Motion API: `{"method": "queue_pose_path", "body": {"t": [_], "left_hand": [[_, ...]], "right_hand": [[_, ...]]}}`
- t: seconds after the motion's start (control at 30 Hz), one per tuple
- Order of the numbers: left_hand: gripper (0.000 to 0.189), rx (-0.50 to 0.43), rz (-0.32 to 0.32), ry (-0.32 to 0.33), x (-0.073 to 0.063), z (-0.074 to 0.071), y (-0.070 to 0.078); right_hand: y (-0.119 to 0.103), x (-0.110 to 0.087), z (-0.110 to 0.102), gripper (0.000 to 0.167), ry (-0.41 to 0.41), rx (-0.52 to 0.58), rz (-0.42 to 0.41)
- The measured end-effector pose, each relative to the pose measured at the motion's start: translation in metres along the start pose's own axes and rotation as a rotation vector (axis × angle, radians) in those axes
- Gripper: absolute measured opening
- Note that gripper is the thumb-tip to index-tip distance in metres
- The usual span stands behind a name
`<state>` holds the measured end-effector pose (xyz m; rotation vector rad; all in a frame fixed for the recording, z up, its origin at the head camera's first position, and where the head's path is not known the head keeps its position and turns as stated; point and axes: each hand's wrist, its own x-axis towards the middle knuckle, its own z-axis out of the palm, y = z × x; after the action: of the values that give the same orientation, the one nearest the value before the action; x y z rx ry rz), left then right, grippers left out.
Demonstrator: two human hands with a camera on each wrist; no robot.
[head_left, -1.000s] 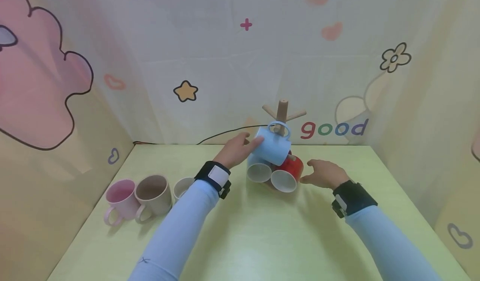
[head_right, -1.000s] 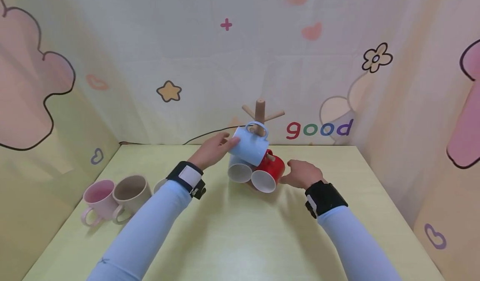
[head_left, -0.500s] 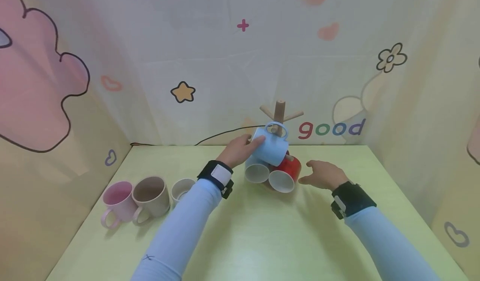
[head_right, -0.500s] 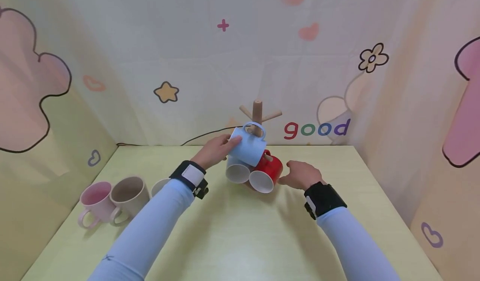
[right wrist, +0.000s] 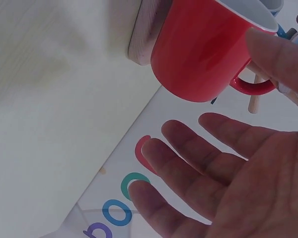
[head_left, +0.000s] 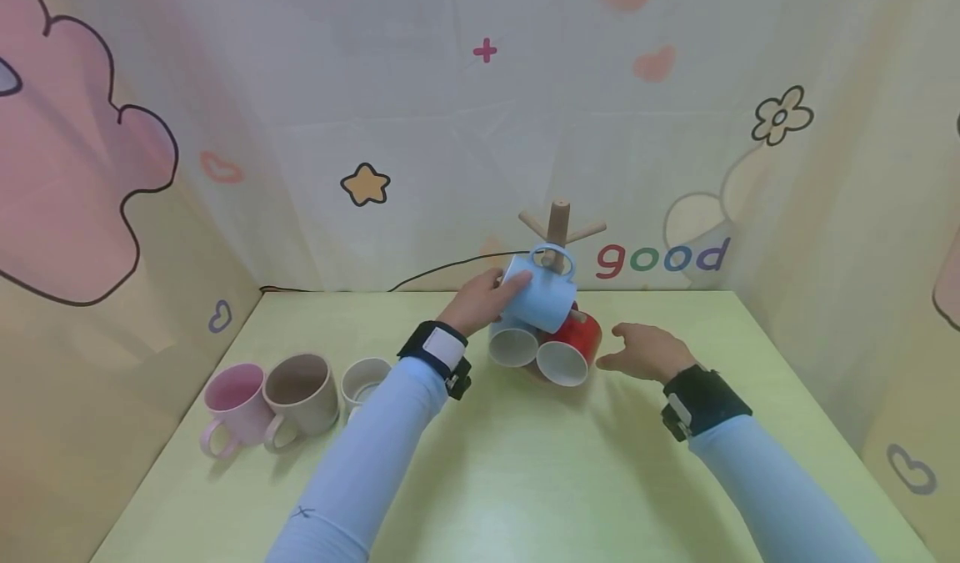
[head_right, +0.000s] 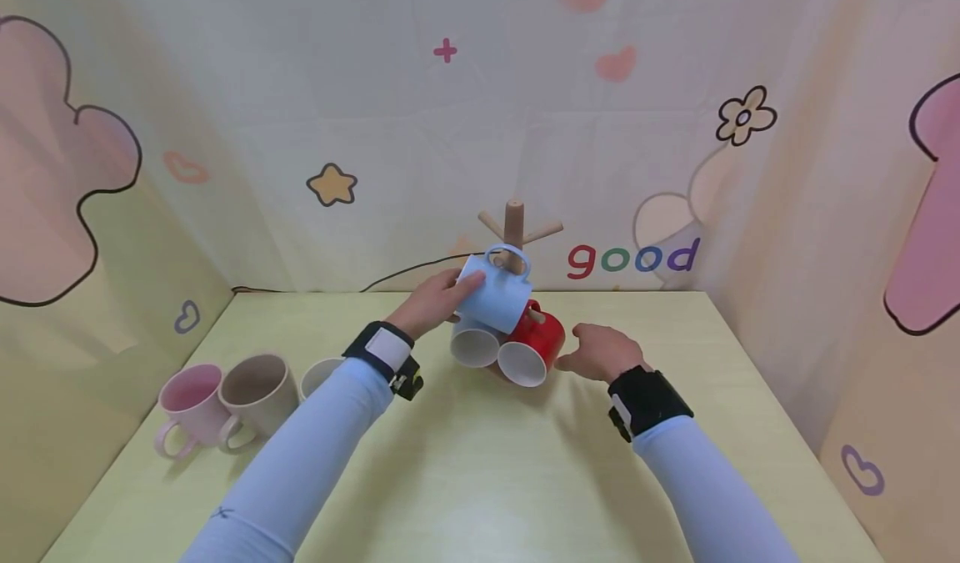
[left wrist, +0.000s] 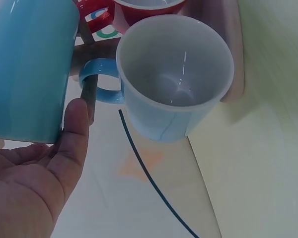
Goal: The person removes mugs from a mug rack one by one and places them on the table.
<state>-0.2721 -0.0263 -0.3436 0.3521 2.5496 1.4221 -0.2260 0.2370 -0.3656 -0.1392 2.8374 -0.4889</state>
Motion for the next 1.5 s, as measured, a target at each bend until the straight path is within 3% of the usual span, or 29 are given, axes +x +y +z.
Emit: {"method": "queue_pose_path", "body": {"t": [0.27, 0.67, 1.13, 1.5], "left_hand": [[0.085, -0.029, -0.034, 0.000, 0.004, -0.001, 0.001], [0.076, -0.087, 0.001, 0.024, 0.003, -0.005, 0.006], [0.076, -0.105, 0.026, 0.039, -0.009, -0.016, 0.012], [0.067, -0.140, 0.075, -0.004, -0.021, -0.032, 0.009]], "right_hand": [[0.002, 0.003, 0.003, 0.070, 0.017, -0.013, -0.007], [0.003, 0.003, 0.005, 0.072, 0.012, -0.001, -0.002], [0.000, 0.000, 0.005, 0.070, 0.021, -0.005, -0.016], [-0.002, 0.000, 0.002, 0.068, 0.029, -0.001, -0.011]]}}
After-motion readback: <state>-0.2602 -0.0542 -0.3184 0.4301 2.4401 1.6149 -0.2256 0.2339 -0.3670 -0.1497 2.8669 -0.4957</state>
